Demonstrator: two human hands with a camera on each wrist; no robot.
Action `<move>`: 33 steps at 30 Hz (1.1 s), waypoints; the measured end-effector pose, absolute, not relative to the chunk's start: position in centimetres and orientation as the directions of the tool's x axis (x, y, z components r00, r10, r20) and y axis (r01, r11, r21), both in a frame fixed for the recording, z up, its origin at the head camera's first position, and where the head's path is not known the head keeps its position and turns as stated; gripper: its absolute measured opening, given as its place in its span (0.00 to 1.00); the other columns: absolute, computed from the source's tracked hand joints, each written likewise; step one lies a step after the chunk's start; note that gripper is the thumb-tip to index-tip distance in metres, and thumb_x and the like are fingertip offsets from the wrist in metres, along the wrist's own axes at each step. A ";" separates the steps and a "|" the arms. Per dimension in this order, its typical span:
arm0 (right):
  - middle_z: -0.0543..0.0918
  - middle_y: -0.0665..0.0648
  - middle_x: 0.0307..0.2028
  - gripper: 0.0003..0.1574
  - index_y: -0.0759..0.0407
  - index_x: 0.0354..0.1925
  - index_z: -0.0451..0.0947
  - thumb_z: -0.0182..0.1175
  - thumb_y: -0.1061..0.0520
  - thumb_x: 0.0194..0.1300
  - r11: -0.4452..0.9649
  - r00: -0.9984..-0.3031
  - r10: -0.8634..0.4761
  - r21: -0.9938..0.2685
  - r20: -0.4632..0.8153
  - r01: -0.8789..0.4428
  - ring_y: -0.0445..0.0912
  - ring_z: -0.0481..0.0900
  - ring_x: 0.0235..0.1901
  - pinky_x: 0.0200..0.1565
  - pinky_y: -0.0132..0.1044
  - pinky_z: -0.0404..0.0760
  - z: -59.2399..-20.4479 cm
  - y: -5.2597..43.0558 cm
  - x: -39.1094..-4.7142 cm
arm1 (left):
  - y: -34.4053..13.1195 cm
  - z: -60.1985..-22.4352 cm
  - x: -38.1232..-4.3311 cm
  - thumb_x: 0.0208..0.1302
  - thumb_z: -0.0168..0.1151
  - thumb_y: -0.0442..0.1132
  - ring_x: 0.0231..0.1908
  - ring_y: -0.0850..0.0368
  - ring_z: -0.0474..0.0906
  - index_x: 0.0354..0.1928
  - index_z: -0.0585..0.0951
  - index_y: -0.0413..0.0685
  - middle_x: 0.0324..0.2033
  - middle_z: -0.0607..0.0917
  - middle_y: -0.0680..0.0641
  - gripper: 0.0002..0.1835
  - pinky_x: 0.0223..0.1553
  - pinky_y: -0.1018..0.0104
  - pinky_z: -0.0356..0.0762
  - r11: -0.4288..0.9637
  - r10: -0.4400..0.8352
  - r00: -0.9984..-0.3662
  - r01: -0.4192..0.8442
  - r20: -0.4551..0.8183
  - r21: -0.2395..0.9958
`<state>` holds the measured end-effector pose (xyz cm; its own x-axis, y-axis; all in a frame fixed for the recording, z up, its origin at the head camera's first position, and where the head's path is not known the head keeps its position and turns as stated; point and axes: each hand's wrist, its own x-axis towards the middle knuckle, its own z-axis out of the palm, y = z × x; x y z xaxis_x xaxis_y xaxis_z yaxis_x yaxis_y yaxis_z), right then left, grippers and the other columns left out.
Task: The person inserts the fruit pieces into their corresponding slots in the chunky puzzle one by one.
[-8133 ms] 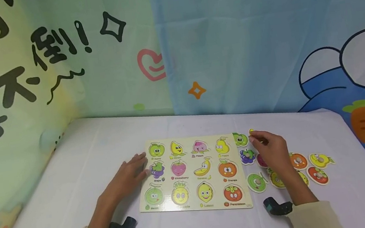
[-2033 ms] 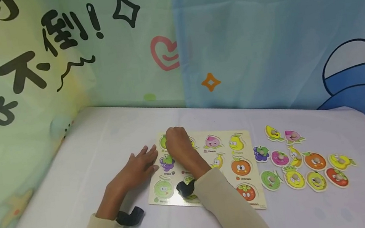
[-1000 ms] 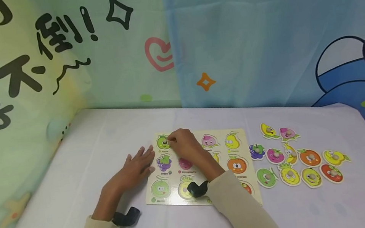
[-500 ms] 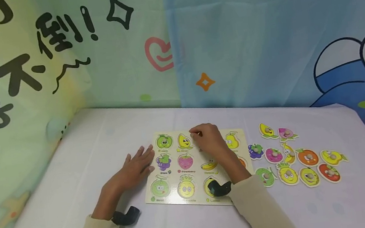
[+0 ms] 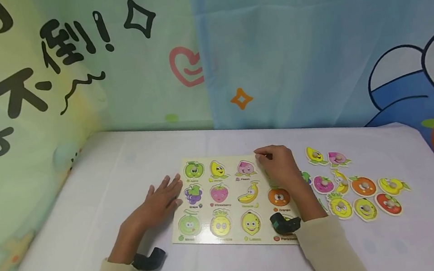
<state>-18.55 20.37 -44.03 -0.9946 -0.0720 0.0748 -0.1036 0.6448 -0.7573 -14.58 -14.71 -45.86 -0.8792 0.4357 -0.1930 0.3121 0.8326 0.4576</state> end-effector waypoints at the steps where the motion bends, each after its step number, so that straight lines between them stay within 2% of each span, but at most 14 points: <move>1: 0.81 0.66 0.51 0.20 0.64 0.55 0.80 0.55 0.54 0.73 0.646 -0.996 -0.047 -0.758 0.071 -0.085 0.57 0.77 0.49 0.49 0.51 0.76 -44.0 21.0 -18.5 | -14.7 -45.8 -14.6 0.74 0.51 0.45 0.74 0.46 0.39 0.75 0.58 0.47 0.75 0.52 0.49 0.31 0.69 0.37 0.35 0.836 0.432 -0.880 0.309 -0.197 0.453; 3: 0.81 0.64 0.51 0.24 0.63 0.56 0.80 0.54 0.48 0.73 0.652 -0.997 0.026 -0.758 0.068 -0.035 0.53 0.77 0.48 0.44 0.50 0.78 -43.9 22.3 -18.3 | -14.8 -45.7 -14.6 0.74 0.51 0.46 0.74 0.47 0.39 0.75 0.58 0.48 0.75 0.52 0.50 0.31 0.69 0.38 0.34 0.839 0.429 -0.880 0.305 -0.202 0.450; 8: 0.82 0.59 0.51 0.30 0.59 0.58 0.80 0.54 0.40 0.71 0.602 -0.965 0.263 -0.785 0.020 0.148 0.42 0.77 0.43 0.33 0.36 0.79 -43.3 25.7 -17.8 | -14.7 -45.6 -14.6 0.74 0.51 0.46 0.74 0.47 0.39 0.75 0.58 0.49 0.75 0.52 0.51 0.31 0.69 0.39 0.34 0.838 0.432 -0.878 0.307 -0.205 0.452; 10: 0.81 0.60 0.54 0.30 0.58 0.59 0.79 0.53 0.40 0.71 0.568 -0.945 0.327 -0.795 -0.020 0.213 0.43 0.76 0.45 0.38 0.30 0.76 -42.8 26.8 -17.7 | -14.7 -45.6 -14.6 0.74 0.52 0.46 0.74 0.47 0.39 0.75 0.58 0.49 0.74 0.52 0.51 0.31 0.69 0.39 0.34 0.837 0.429 -0.880 0.303 -0.204 0.455; 12: 0.79 0.60 0.57 0.31 0.58 0.61 0.77 0.52 0.40 0.71 0.553 -0.928 0.367 -0.788 -0.060 0.269 0.46 0.75 0.49 0.45 0.30 0.76 -42.5 27.7 -17.7 | -14.7 -45.6 -14.5 0.74 0.52 0.46 0.74 0.47 0.39 0.74 0.59 0.49 0.74 0.53 0.51 0.31 0.69 0.39 0.34 0.837 0.425 -0.883 0.299 -0.201 0.458; 17: 0.76 0.58 0.62 0.30 0.55 0.64 0.74 0.49 0.41 0.73 0.536 -0.891 0.439 -0.761 -0.120 0.366 0.50 0.72 0.58 0.57 0.41 0.74 -42.7 29.2 -17.9 | -14.8 -45.9 -14.5 0.74 0.52 0.46 0.74 0.48 0.39 0.75 0.58 0.50 0.74 0.53 0.51 0.31 0.69 0.39 0.34 0.838 0.420 -0.885 0.293 -0.201 0.460; 25: 0.72 0.59 0.65 0.29 0.57 0.65 0.72 0.49 0.44 0.74 0.477 -0.856 0.482 -0.763 -0.189 0.437 0.54 0.66 0.65 0.64 0.49 0.67 -44.5 31.0 -18.2 | -14.9 -45.9 -14.4 0.74 0.52 0.46 0.74 0.48 0.39 0.75 0.58 0.49 0.74 0.52 0.51 0.31 0.69 0.39 0.33 0.832 0.419 -0.886 0.287 -0.199 0.474; 29: 0.71 0.60 0.66 0.30 0.57 0.67 0.70 0.50 0.45 0.74 0.471 -0.858 0.464 -0.760 -0.219 0.448 0.55 0.65 0.65 0.63 0.50 0.66 -45.5 31.3 -18.6 | -14.9 -45.8 -14.3 0.74 0.52 0.46 0.74 0.48 0.38 0.75 0.58 0.49 0.74 0.52 0.51 0.31 0.69 0.39 0.33 0.833 0.418 -0.887 0.287 -0.199 0.472; 33: 0.73 0.64 0.63 0.30 0.59 0.67 0.70 0.51 0.47 0.74 0.524 -0.880 0.432 -0.739 -0.198 0.424 0.57 0.66 0.62 0.61 0.53 0.67 -46.2 31.3 -18.8 | -14.9 -45.7 -14.3 0.74 0.52 0.46 0.74 0.47 0.39 0.75 0.58 0.49 0.74 0.52 0.51 0.31 0.69 0.39 0.33 0.834 0.416 -0.888 0.287 -0.197 0.471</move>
<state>-18.76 31.31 -46.16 -0.8799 0.4321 -0.1977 0.4235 0.5244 -0.7386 -14.31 -14.88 -45.69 -0.8876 0.4163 -0.1970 0.2866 0.8341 0.4713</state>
